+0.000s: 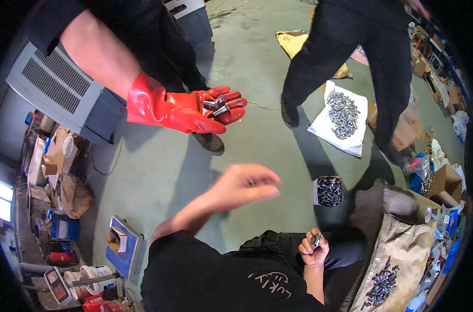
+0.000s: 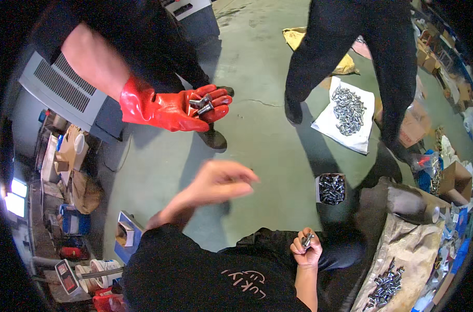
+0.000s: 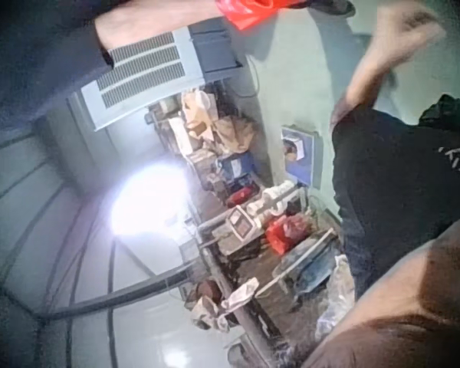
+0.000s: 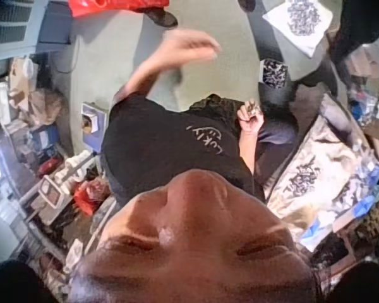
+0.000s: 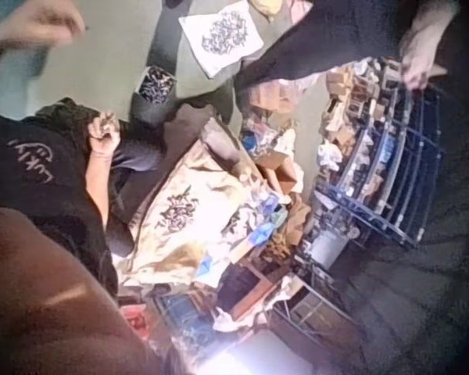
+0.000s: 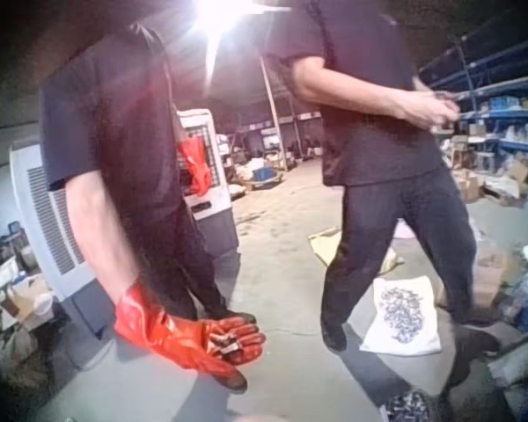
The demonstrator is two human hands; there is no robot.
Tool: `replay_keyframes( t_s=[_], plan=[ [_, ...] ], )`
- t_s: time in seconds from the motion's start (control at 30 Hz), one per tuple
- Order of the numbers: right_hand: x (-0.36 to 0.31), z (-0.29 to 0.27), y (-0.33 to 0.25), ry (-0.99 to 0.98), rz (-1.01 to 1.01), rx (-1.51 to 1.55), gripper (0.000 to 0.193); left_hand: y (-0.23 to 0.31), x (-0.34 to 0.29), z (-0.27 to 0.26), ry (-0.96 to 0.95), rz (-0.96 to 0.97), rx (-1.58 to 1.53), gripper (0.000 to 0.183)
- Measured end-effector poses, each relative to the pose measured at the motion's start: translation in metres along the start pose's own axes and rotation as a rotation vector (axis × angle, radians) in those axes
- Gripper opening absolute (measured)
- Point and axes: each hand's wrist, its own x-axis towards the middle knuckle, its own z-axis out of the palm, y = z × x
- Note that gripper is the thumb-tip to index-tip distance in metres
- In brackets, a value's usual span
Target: Sorting and inspecting small metal bolts and fittings on a factory floor.
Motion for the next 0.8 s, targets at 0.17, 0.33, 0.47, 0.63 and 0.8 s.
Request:
replay_keyframes(
  t_s=[0.17, 0.33, 0.47, 0.63, 0.8],
  plan=[
    [0.0, -0.003, 0.003, 0.013, 0.058, -0.064, 0.025, 0.051, 0.013, -0.091, 0.649, 0.311, 1.123, 0.015],
    [0.002, -0.003, 0.004, 0.073, 0.046, -0.053, 0.024, 0.028, 0.04, -0.124, 0.351, -0.051, 1.345, 0.024],
    [0.002, -0.003, 0.004, 0.098, 0.034, -0.085, 0.024, 0.005, 0.051, -0.142, 0.141, -0.073, 1.367, 0.023],
    [0.002, -0.003, 0.003, 0.08, 0.038, -0.079, 0.024, 0.004, 0.059, -0.146, 0.145, -0.046, 1.313, 0.02],
    [0.003, -0.001, 0.004, 0.104, 0.039, -0.085, 0.023, 0.004, 0.064, -0.141, 0.206, -0.045, 1.299, 0.015]
  ],
)
